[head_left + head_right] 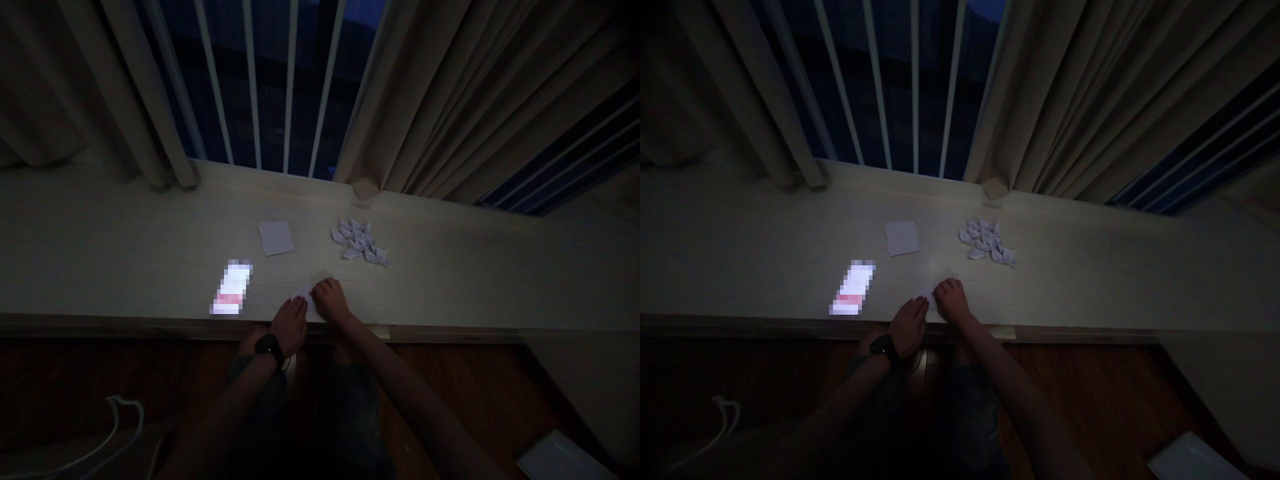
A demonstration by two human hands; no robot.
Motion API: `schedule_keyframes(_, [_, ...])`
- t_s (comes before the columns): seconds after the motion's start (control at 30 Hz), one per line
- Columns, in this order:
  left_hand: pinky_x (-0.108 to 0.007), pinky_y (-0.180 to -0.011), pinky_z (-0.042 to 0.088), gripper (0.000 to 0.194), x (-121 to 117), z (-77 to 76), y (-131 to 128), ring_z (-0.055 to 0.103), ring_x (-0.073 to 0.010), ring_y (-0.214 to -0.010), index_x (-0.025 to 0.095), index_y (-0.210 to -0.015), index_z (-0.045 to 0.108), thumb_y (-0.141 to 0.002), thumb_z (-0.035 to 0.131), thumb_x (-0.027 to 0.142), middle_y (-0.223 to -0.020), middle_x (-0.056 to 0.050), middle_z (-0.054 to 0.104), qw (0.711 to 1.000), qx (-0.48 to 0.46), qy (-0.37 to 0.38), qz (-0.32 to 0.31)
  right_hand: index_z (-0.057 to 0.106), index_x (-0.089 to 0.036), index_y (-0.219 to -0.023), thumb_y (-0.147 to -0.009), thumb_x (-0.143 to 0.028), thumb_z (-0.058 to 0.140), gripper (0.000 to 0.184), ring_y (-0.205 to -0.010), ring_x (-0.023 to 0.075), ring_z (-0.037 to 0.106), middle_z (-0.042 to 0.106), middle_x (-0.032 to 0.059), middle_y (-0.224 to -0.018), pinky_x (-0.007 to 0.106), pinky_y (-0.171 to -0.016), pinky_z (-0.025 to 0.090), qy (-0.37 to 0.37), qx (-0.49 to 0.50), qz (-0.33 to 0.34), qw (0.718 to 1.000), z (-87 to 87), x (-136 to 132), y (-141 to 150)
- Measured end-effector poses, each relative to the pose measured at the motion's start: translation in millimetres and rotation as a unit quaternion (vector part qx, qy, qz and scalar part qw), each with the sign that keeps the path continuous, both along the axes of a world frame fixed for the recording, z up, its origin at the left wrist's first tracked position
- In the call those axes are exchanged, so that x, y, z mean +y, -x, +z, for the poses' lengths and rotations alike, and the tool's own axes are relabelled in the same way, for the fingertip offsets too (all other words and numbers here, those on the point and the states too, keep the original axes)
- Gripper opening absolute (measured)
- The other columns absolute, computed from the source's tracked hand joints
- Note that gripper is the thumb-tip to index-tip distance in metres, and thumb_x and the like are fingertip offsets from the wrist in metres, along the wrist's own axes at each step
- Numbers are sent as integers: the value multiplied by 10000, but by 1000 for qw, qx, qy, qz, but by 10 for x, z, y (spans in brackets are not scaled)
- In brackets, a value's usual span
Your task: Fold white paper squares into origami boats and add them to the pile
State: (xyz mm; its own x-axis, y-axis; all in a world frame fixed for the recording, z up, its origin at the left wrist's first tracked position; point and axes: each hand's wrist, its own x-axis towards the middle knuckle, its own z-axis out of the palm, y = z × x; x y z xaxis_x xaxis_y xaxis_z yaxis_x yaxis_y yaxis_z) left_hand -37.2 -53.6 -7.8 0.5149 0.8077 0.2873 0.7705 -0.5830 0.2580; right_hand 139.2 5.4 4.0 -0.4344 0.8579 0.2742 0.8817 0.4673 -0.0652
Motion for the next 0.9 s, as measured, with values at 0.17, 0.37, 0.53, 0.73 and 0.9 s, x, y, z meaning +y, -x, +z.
schedule_keyframes(0.17, [-453,-1112,258,495,21,-34,15,378,-247,-1305,87,-1349,416,-858,390,145,-1372,-157,465,1000,-16,6,-12,591,-126,-896,-909,-204,447,164,-924,235,474,616,118,-921,362,-838,338,10,-42,35,998,31,136,25])
schedule_keyframes(0.37, [-456,-1112,268,489,42,-66,39,387,-252,-1298,90,-1337,436,-852,403,146,-1375,-153,461,1000,-16,11,-13,586,-101,-909,-862,-128,486,113,-937,242,478,607,123,-909,361,-849,353,37,-102,62,992,112,376,64])
schedule_keyframes(0.53, [-457,-1103,285,492,53,-56,35,402,-254,-1281,99,-1330,447,-841,402,126,-1360,-145,476,1000,-21,16,-16,591,-103,-890,-857,-126,507,93,-895,232,478,600,117,-897,352,-841,373,27,-110,128,985,54,212,-8])
schedule_keyframes(0.73, [-446,-1096,298,500,58,-45,30,403,-255,-1274,95,-1318,456,-820,431,124,-1355,-145,476,999,-28,25,-15,586,-124,-875,-855,-130,536,54,-862,214,473,589,93,-875,336,-830,389,19,-68,181,981,-16,-144,-117])
schedule_keyframes(0.9, [-446,-1091,303,493,60,-57,33,407,-251,-1271,103,-1316,457,-824,428,122,-1353,-141,480,999,-28,24,-15,578,-136,-868,-864,-131,519,60,-858,204,474,586,93,-875,327,-815,395,37,-35,191,980,-17,-275,-154])
